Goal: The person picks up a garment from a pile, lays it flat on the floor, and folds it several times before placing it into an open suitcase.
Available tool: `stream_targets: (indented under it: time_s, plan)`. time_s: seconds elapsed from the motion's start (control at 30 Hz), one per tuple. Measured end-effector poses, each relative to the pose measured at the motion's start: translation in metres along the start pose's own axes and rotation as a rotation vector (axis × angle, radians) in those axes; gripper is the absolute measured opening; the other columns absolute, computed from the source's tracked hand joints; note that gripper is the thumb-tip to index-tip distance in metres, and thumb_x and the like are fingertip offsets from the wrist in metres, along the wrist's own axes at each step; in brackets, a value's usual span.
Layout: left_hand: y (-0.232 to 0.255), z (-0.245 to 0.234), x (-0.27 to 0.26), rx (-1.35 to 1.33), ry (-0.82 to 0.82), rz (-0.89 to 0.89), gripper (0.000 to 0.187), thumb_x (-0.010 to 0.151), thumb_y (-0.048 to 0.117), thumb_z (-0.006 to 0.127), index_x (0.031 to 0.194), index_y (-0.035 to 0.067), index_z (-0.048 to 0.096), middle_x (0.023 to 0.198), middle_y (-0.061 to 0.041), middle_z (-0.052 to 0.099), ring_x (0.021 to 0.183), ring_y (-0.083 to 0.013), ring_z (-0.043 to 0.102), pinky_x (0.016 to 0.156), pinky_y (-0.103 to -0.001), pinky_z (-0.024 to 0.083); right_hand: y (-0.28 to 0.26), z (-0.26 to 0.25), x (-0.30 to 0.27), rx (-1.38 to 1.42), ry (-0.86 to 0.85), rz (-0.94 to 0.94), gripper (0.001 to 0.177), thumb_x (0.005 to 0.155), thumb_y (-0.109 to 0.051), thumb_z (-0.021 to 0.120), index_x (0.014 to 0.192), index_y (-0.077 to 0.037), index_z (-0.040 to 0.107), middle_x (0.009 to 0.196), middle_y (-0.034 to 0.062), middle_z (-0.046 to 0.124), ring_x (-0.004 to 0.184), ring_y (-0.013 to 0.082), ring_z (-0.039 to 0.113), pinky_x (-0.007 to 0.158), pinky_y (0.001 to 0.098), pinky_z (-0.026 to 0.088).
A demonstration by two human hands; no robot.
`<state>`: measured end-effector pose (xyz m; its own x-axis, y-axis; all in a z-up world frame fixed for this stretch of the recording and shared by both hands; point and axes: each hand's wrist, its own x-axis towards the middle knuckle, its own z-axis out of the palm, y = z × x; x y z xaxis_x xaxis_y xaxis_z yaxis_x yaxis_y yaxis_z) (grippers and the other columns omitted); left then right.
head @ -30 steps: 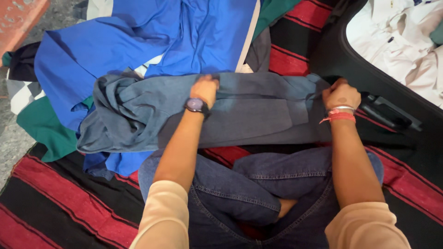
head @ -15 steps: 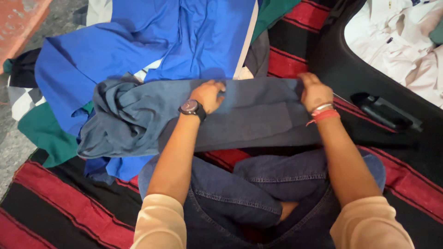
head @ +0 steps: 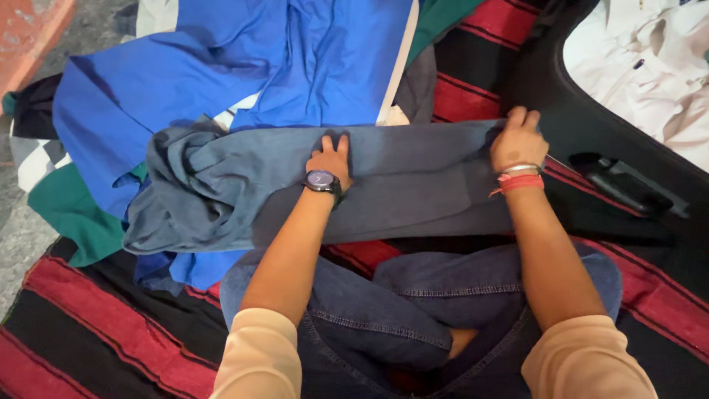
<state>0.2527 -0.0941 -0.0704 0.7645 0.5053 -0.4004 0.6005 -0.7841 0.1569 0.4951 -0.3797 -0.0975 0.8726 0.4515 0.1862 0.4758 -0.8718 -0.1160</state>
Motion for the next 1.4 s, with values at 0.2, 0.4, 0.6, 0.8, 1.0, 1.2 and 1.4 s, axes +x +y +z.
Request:
stream_targets:
  time_s: [0.2,0.4,0.6,0.8,1.0,1.2,1.4]
  plan:
    - [-0.005,0.025,0.010,0.038,0.109,0.088,0.089,0.080,0.013,0.075,0.156,0.011,0.031,0.147,-0.023,0.043,0.116,-0.0438,0.062,0.091,-0.050,0.056,0.011,-0.019,-0.002,0.061,0.021,-0.028,0.017,0.100,-0.014,0.065,0.115,-0.011,0.060,0.116,0.0150,0.061,0.086,0.0436,0.069,0.076,0.0555,0.055]
    - [-0.012,0.018,0.021,-0.086,0.300,0.273,0.026,0.080,0.010,0.068,0.106,0.010,0.065,0.108,-0.014,0.070,0.103,-0.0359,0.069,0.087,-0.048,0.056,-0.019,-0.051,-0.025,0.120,0.080,-0.225,0.036,0.085,-0.022,0.077,0.117,-0.010,0.067,0.127,0.0206,0.057,0.088,0.0405,0.066,0.070,0.0510,0.056]
    - [-0.005,-0.021,0.007,-0.300,0.385,0.187,0.008,0.090,0.012,0.063,0.097,0.010,0.065,0.100,-0.015,0.069,0.091,-0.0388,0.067,0.079,-0.052,0.052,-0.035,-0.027,-0.039,-0.041,0.030,-0.542,0.055,0.063,-0.035,0.082,0.108,-0.007,0.068,0.112,0.0159,0.062,0.109,0.0363,0.059,0.084,0.0497,0.054]
    - [-0.011,-0.034,-0.013,-0.301,0.413,0.220,0.012,0.086,0.019,0.069,0.095,0.011,0.066,0.098,-0.013,0.069,0.093,-0.0377,0.068,0.079,-0.051,0.052,-0.003,-0.007,-0.023,0.013,0.132,-0.445,0.012,0.087,-0.020,0.072,0.091,-0.011,0.065,0.096,0.0093,0.067,0.102,0.0304,0.062,0.089,0.0459,0.051]
    - [-0.019,-0.029,-0.005,-0.258,0.348,0.304,0.008,0.086,0.016,0.068,0.093,0.012,0.070,0.095,-0.015,0.072,0.093,-0.0390,0.069,0.081,-0.051,0.053,-0.006,-0.050,-0.018,0.107,0.186,-0.369,0.013,0.082,-0.018,0.073,0.086,-0.012,0.063,0.088,0.0052,0.067,0.094,0.0310,0.061,0.089,0.0453,0.049]
    - [-0.023,-0.016,0.001,-0.108,-0.207,0.334,0.032,0.070,0.026,0.084,0.097,0.012,0.073,0.100,-0.017,0.072,0.099,-0.0387,0.068,0.087,-0.047,0.053,-0.002,-0.047,-0.022,0.058,0.095,-0.388,0.012,0.077,-0.009,0.069,0.089,-0.014,0.067,0.097,0.0100,0.067,0.099,0.0342,0.062,0.089,0.0456,0.052]
    - [-0.015,-0.013,0.015,-0.178,0.293,0.214,0.042,0.091,0.015,0.065,0.132,0.011,0.061,0.134,-0.018,0.063,0.117,-0.0376,0.067,0.095,-0.050,0.054,0.013,-0.031,-0.018,0.170,0.147,-0.271,0.036,0.084,-0.001,0.060,0.117,-0.012,0.070,0.118,0.0122,0.068,0.107,0.0393,0.065,0.091,0.0501,0.055]
